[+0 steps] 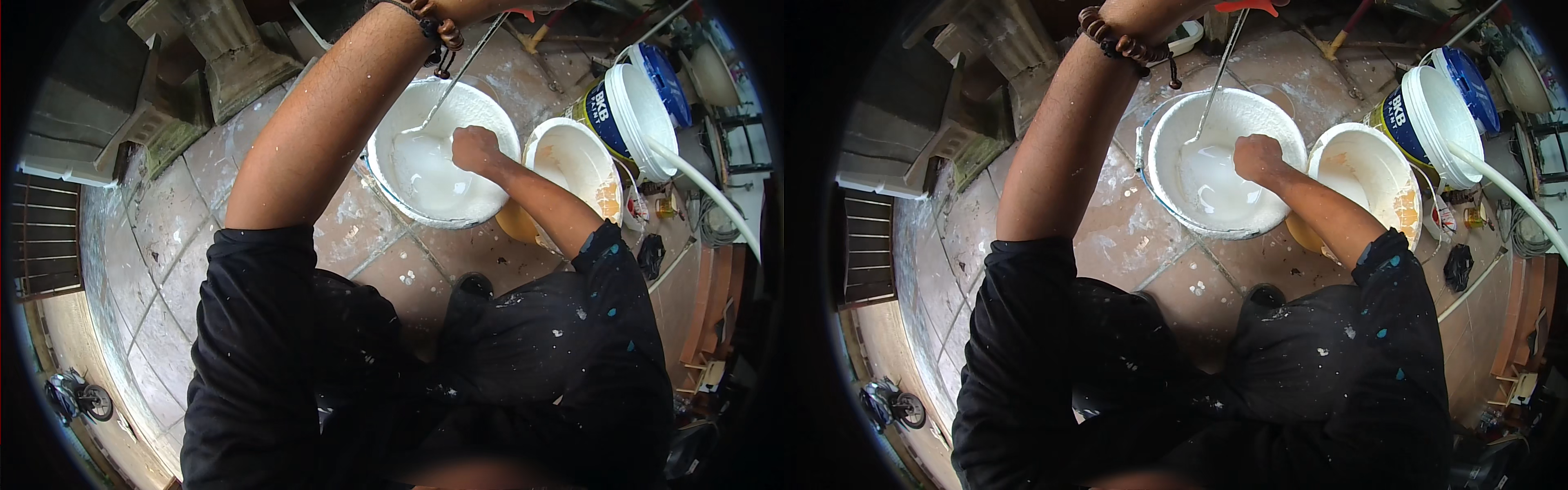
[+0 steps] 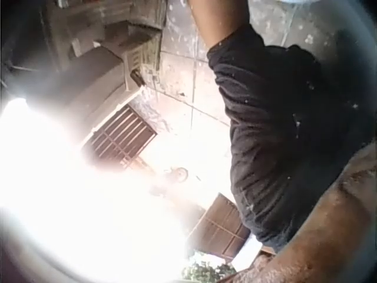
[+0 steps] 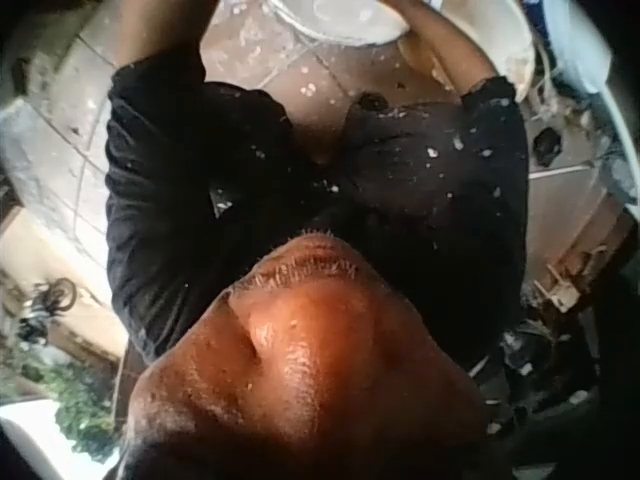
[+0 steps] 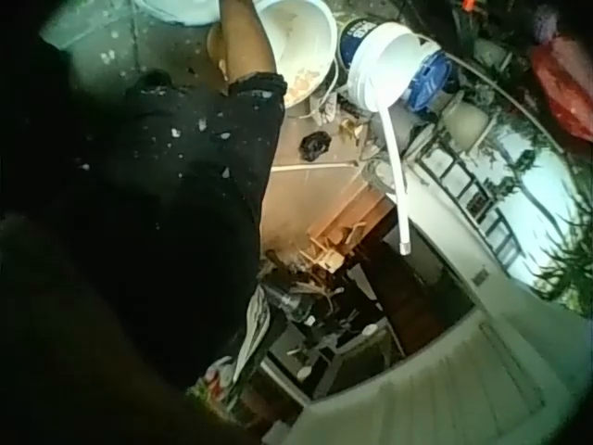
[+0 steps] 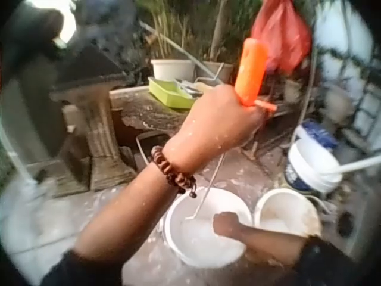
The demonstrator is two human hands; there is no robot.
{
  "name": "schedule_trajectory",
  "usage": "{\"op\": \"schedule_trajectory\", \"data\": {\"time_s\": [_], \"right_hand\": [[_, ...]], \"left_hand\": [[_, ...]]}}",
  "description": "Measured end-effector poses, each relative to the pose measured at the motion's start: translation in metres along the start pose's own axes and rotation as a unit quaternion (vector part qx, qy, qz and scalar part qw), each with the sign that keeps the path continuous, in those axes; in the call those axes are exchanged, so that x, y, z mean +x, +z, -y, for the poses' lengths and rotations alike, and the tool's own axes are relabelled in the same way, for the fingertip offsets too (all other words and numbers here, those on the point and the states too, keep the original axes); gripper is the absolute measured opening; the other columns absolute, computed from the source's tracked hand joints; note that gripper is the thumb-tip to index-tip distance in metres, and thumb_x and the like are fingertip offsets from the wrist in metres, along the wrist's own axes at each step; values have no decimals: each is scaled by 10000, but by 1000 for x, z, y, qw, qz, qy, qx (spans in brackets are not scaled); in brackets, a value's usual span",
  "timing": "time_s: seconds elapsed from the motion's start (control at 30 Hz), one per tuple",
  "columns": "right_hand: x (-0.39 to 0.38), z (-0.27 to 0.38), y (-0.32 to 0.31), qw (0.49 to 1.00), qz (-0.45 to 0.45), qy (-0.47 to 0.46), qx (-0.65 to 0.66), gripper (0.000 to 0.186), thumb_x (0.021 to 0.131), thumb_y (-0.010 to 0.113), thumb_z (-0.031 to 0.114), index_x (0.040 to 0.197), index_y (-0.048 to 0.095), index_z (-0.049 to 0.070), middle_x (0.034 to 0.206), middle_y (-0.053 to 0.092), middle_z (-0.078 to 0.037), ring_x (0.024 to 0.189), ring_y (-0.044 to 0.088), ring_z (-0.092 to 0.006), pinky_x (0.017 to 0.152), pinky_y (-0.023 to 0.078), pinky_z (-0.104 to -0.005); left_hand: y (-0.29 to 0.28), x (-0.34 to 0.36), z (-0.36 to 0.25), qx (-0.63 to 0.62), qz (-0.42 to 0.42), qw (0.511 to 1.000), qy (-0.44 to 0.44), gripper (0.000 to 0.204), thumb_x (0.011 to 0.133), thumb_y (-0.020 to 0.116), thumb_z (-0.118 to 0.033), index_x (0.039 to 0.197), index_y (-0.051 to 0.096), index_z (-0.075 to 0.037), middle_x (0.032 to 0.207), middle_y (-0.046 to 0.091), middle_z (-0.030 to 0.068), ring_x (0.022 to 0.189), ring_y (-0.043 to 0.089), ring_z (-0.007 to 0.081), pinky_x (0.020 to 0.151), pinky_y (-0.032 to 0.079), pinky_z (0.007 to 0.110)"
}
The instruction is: The recorder is mixing white paint in multiple buckets using water and a stirring stick, and later a paint roller.
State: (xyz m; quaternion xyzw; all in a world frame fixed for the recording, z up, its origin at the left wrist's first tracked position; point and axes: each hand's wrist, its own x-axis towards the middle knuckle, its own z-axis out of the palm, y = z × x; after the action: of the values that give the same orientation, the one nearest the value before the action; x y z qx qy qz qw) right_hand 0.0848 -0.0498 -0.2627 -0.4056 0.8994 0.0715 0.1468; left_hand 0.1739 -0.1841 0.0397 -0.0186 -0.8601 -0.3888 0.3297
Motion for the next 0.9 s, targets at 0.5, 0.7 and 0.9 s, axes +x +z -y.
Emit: {"op": "schedule_trajectory", "data": {"time_s": [0.5,0.7,0.9], "right_hand": [[-14,39,-4,994,90,-26,62,306,786,605,185,972,717,-31,1013,706,-239,971,688,-385,846,544,-455],[-2,22,0,996,-22,-55,65,244,824,629,211,944,721,19,969,709,-210,992,679,-354,875,532,-426],[-5,-3,0,997,-1,-54,-58,229,781,604,142,952,731,59,990,724,-132,998,687,-286,827,552,-400]], "left_hand": [[3,3,7,34,-22,999,29,466,855,657,-403,781,683,57,719,639,301,774,656,472,659,518,504],[8,5,9,43,-22,998,45,451,869,614,-381,775,671,57,730,637,304,771,653,475,658,516,504],[13,8,9,46,-31,998,42,408,867,606,-359,799,683,36,741,639,304,780,650,477,675,515,513]]}}
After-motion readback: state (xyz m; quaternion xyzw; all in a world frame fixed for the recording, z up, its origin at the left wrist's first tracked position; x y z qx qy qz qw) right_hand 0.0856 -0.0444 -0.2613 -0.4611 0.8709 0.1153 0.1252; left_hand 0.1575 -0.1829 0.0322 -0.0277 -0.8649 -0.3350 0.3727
